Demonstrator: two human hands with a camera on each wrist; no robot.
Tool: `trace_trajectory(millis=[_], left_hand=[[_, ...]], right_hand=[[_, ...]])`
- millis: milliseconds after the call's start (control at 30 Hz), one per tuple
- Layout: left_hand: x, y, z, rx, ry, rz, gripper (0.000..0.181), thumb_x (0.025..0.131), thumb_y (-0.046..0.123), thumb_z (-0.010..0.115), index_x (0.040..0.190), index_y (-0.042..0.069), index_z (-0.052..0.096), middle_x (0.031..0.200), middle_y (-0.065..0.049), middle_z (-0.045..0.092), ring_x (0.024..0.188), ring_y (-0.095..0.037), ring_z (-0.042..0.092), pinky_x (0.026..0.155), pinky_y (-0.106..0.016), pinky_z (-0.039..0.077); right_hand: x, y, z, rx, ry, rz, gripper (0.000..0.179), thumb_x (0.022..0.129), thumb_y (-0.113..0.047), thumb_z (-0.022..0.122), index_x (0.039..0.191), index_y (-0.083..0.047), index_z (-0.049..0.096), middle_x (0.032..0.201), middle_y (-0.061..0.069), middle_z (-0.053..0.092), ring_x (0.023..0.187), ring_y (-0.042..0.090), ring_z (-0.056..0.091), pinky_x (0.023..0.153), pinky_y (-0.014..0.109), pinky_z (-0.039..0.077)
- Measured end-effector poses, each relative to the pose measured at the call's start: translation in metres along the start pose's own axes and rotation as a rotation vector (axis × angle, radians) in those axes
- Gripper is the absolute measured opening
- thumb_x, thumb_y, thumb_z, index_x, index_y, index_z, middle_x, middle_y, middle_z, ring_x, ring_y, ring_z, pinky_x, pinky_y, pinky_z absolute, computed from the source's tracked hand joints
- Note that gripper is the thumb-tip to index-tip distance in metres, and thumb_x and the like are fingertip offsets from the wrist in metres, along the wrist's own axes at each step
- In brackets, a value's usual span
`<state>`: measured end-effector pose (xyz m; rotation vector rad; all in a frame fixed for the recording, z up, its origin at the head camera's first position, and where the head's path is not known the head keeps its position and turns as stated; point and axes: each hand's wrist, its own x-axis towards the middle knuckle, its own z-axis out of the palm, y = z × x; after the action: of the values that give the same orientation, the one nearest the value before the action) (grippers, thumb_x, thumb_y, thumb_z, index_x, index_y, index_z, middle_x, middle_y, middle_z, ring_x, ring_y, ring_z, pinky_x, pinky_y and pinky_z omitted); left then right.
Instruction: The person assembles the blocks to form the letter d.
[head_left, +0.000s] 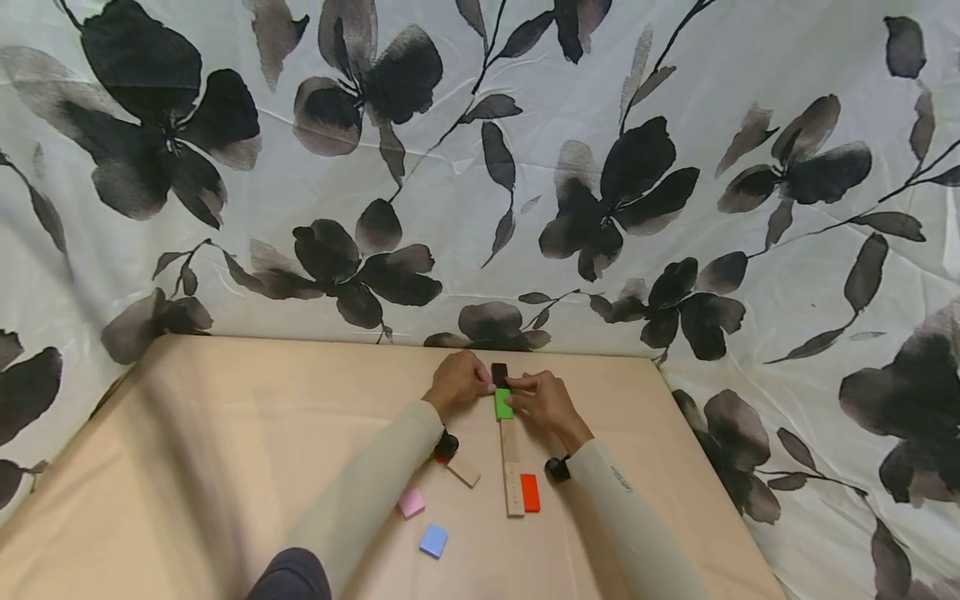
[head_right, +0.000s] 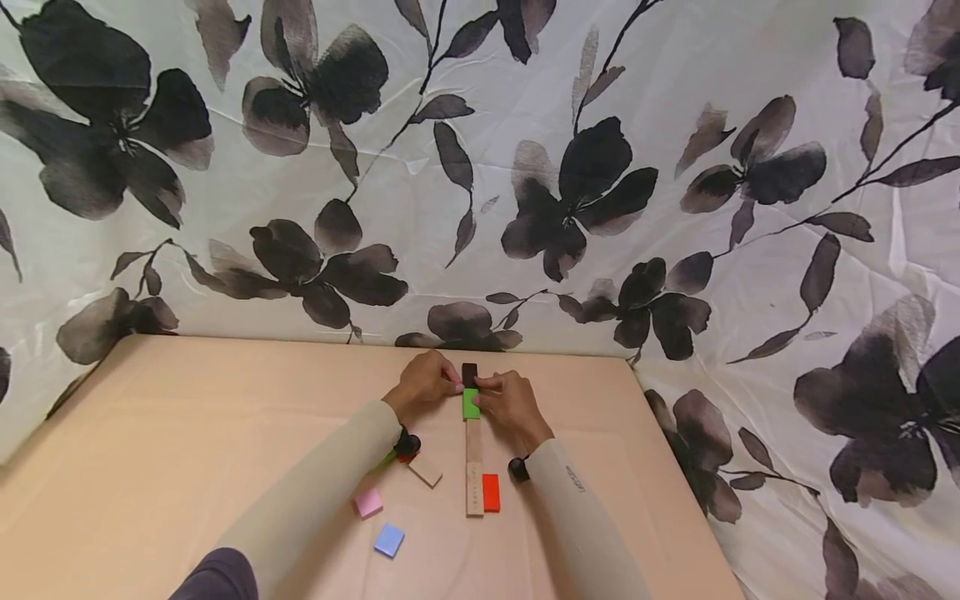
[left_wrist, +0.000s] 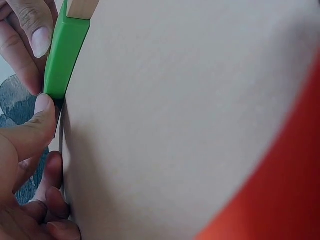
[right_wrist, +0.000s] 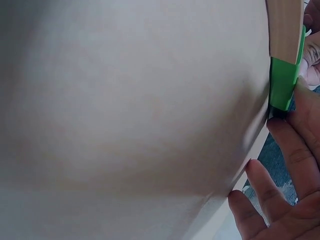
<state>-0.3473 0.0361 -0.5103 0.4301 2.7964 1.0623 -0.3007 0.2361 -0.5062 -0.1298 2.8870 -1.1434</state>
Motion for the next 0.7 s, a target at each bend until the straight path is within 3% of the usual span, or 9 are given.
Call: trace_trajectory(millis=[500, 700], left_hand=[[-0.0007, 0.0016, 0.0039, 0.012, -0.002, 0.006, 0.013, 0.089, 0.028, 0.088, 0.081, 0.018, 0.084, 0.088, 0.005, 0.079, 0.087, -0.015, 0.066, 0.083, -0.033, 0.054], [-0.0062, 0.0001, -0.0040, 0.020, -0.002, 0.026, 0.011, 0.087, 0.027, 0.089, 0.083, 0.018, 0.085, 0.087, 0.005, 0.079, 0.089, -0.015, 0.067, 0.081, -0.032, 0.054]], right_hand=[[-0.0037, 0.0030, -0.0006, -0.002, -0.004, -0.005, 0.040, 0.090, -0.018, 0.086, 0.129, -0.016, 0.078, 0.145, 0.019, 0.064, 0.144, 0.038, 0.056, 0.119, 0.058, 0.041], [-0.0046, 0.0026, -0.0026, 0.027, -0.021, -0.029, 0.042, 0.092, -0.017, 0.084, 0.133, -0.015, 0.075, 0.144, 0.015, 0.066, 0.145, 0.038, 0.055, 0.119, 0.060, 0.041]])
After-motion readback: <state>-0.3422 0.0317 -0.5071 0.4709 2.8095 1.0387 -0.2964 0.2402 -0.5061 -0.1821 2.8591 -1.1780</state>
